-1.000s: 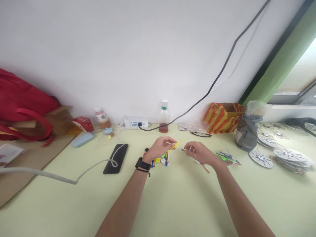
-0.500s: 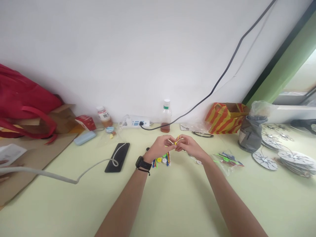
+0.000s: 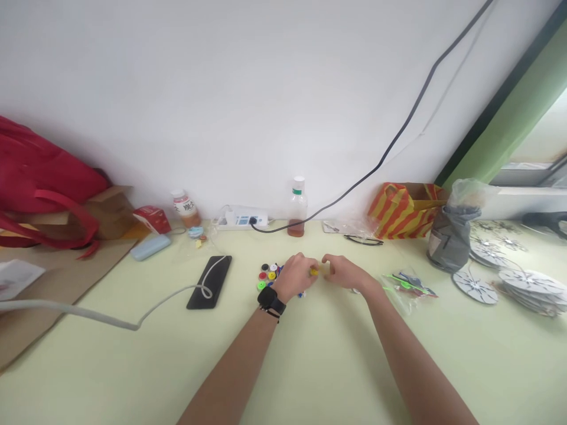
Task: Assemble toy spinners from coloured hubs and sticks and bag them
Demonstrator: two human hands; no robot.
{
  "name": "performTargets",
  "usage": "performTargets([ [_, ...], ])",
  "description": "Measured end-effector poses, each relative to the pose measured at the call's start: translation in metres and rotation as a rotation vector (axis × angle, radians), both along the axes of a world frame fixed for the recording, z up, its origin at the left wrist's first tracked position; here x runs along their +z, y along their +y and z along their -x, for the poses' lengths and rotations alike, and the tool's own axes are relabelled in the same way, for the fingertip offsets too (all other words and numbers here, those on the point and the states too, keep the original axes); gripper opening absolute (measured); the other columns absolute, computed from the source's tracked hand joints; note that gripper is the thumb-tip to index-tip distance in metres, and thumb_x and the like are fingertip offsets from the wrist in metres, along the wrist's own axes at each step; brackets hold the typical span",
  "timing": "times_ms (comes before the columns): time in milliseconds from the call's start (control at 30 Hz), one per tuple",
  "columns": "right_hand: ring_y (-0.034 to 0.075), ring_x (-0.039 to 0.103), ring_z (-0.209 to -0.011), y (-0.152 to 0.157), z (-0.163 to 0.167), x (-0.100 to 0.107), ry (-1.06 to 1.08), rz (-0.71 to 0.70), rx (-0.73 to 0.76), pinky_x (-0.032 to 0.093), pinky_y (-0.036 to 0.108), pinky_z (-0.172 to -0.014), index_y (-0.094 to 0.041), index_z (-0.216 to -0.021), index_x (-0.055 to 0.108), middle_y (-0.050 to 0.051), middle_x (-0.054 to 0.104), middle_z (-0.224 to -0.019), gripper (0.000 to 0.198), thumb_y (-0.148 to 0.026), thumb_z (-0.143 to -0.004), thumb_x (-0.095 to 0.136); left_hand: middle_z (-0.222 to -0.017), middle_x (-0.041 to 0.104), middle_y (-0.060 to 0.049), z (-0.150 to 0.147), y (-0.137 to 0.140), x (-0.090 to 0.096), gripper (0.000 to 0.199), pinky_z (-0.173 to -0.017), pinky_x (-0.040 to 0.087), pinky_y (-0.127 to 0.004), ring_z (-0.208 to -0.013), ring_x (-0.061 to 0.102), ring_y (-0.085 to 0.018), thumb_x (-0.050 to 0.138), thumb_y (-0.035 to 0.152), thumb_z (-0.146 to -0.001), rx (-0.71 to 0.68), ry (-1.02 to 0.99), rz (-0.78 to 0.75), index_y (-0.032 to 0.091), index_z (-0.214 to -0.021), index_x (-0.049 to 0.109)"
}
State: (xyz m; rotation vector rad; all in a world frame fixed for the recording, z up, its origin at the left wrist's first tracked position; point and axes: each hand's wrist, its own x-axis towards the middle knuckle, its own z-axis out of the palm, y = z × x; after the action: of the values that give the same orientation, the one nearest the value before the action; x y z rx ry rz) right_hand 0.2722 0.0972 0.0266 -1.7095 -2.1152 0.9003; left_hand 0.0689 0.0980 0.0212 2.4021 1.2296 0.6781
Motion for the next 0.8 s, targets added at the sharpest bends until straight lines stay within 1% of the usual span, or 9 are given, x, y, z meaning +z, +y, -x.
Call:
performTargets([
  [67, 0.016, 0.06, -0.071, 0.002, -0.013, 0.007, -0.045, -0.03, -0.029, 0.038, 0.024, -0.06, -0.02, -0.102, 0.063, 0.002, 0.067, -0.084, 0.025, -0.016, -0.078, 0.068, -0.084, 0.071, -0.007, 0.0, 0.001, -0.002, 0.01, -0.086, 0.049, -0.037, -0.093, 0.063, -0.026, 0.074, 0.015, -0.079, 0.022, 0.032, -0.019, 0.022, -0.086, 0.075],
  [167, 0.018, 0.061, -0.075, 0.005, -0.034, 0.015, -0.12, -0.062, -0.087, 0.039, 0.026, -0.062, -0.02, -0.09, 0.065, 0.006, 0.069, -0.09, 0.011, -0.021, -0.079, 0.068, -0.087, 0.074, -0.007, 0.003, 0.004, -0.002, 0.009, -0.089, 0.047, -0.039, -0.095, 0.06, -0.028, 0.073, 0.016, -0.081, 0.028, 0.045, -0.043, 0.022, -0.087, 0.076],
  [233, 0.02, 0.062, -0.075, 0.007, -0.044, 0.016, -0.163, -0.061, -0.117, 0.039, 0.027, -0.061, -0.02, -0.082, 0.065, 0.008, 0.07, -0.089, 0.01, -0.022, -0.076, 0.072, -0.09, 0.075, -0.007, 0.005, 0.006, -0.001, 0.006, -0.089, 0.046, -0.041, -0.095, 0.059, -0.028, 0.074, 0.017, -0.081, 0.031, 0.049, -0.052, 0.022, -0.083, 0.075],
  [333, 0.02, 0.062, -0.072, 0.008, -0.048, 0.01, -0.195, -0.045, -0.131, 0.039, 0.028, -0.06, -0.019, -0.072, 0.065, 0.009, 0.07, -0.085, 0.012, -0.021, -0.07, 0.077, -0.091, 0.075, -0.008, 0.007, 0.008, 0.0, 0.004, -0.088, 0.046, -0.043, -0.094, 0.058, -0.029, 0.075, 0.018, -0.081, 0.04, 0.055, -0.058, 0.022, -0.08, 0.075],
  [500, 0.017, 0.061, -0.062, 0.011, -0.04, 0.001, -0.168, -0.027, -0.119, 0.038, 0.027, -0.058, -0.018, -0.067, 0.066, 0.008, 0.07, -0.076, 0.011, -0.008, -0.07, 0.069, -0.098, 0.075, -0.006, 0.009, 0.007, 0.007, 0.016, -0.093, 0.046, -0.044, -0.102, 0.058, -0.03, 0.074, 0.024, -0.083, 0.057, -0.025, -0.067, 0.024, -0.099, 0.075],
  [600, 0.018, 0.063, -0.066, 0.011, -0.041, 0.006, -0.125, -0.044, -0.125, 0.041, 0.027, -0.059, -0.018, -0.074, 0.068, 0.009, 0.072, -0.082, 0.011, -0.007, -0.073, 0.065, -0.101, 0.075, -0.005, 0.01, 0.005, 0.017, 0.015, -0.093, 0.047, -0.042, -0.102, 0.06, -0.029, 0.07, 0.027, -0.087, 0.057, -0.127, -0.049, 0.025, -0.101, 0.074],
  [700, 0.019, 0.066, -0.074, 0.008, -0.042, 0.016, -0.071, -0.064, -0.117, 0.045, 0.027, -0.063, -0.018, -0.094, 0.071, 0.009, 0.074, -0.092, 0.02, -0.01, -0.078, 0.062, -0.106, 0.076, -0.004, 0.009, 0.002, 0.026, 0.014, -0.092, 0.049, -0.04, -0.099, 0.063, -0.026, 0.067, 0.029, -0.09, 0.049, -0.223, -0.019, 0.025, -0.102, 0.073],
  [733, 0.019, 0.066, -0.075, 0.006, -0.041, 0.019, -0.03, -0.063, -0.109, 0.046, 0.027, -0.064, -0.018, -0.1, 0.071, 0.008, 0.074, -0.094, 0.023, -0.013, -0.08, 0.062, -0.107, 0.076, -0.004, 0.008, 0.001, 0.029, 0.014, -0.091, 0.05, -0.039, -0.097, 0.064, -0.025, 0.067, 0.03, -0.091, 0.046, -0.253, -0.008, 0.025, -0.102, 0.073],
  [800, 0.019, 0.065, -0.078, 0.001, -0.037, 0.028, 0.125, -0.046, -0.079, 0.047, 0.027, -0.065, -0.018, -0.108, 0.07, 0.007, 0.074, -0.093, 0.025, -0.019, -0.085, 0.061, -0.108, 0.076, -0.004, 0.005, 0.0, 0.032, 0.016, -0.086, 0.052, -0.036, -0.094, 0.066, -0.024, 0.066, 0.033, -0.092, 0.036, -0.313, 0.023, 0.024, -0.103, 0.073],
])
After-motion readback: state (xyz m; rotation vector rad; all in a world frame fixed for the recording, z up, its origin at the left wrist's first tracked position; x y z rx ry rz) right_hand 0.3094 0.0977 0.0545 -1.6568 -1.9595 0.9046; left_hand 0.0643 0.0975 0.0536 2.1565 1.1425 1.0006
